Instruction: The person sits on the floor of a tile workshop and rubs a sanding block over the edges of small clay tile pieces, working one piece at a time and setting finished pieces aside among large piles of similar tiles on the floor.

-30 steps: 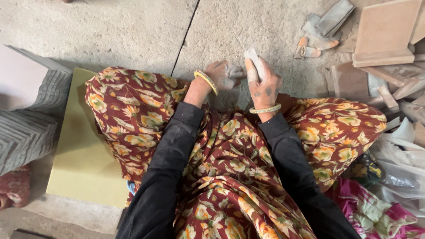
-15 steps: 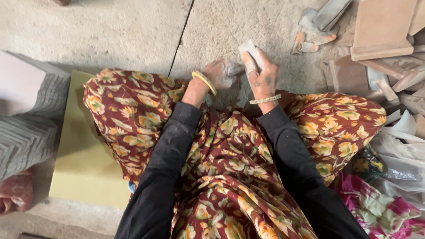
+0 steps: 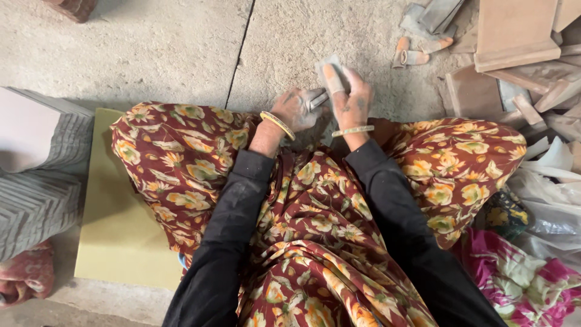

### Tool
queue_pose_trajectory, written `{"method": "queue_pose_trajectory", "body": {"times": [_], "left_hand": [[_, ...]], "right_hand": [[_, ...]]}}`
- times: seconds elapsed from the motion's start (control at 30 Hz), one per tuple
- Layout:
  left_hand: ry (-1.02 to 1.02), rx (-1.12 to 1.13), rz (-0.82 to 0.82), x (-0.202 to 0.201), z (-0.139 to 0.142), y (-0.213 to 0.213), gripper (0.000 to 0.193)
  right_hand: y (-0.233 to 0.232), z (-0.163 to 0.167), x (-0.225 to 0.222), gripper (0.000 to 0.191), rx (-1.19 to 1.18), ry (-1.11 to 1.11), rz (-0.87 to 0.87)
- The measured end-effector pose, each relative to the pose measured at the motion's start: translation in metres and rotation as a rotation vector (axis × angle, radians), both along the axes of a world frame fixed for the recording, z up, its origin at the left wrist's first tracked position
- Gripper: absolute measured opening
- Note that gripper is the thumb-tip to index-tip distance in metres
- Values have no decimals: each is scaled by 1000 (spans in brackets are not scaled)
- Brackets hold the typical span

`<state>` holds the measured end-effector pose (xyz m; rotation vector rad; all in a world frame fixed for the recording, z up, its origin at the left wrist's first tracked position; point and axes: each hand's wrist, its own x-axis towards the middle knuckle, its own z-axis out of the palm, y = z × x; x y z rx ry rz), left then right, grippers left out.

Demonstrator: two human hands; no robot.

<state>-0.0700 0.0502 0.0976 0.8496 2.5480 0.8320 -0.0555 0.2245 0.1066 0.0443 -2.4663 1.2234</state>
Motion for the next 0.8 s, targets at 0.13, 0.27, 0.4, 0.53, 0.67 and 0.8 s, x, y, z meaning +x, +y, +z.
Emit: {"method": "queue_pose_trajectory", "body": {"times": [0.13,0.27,0.4,0.53,0.67,0.8], "left_hand": [[-226,40,174,15,-1,0,50],[-185,-40,134,25,-4,0,41],[-46,83,191,28,-12,3,40],[-94,63,146,25,-19,2,42],[-102,102,195,27,-25,-5,41],[-77,161,183,29,-30,-7,54]], "right_hand": [[-4,3,6,35,-58,-53,-11],[-15,23,25,31,35,-149,33],[-17,40,21,29,96,-112,-18],[-17,38,23,35,19,-131,-17],[-17,30,31,33,43,-22,81],[-18,30,33,36,2,-114,30]]}}
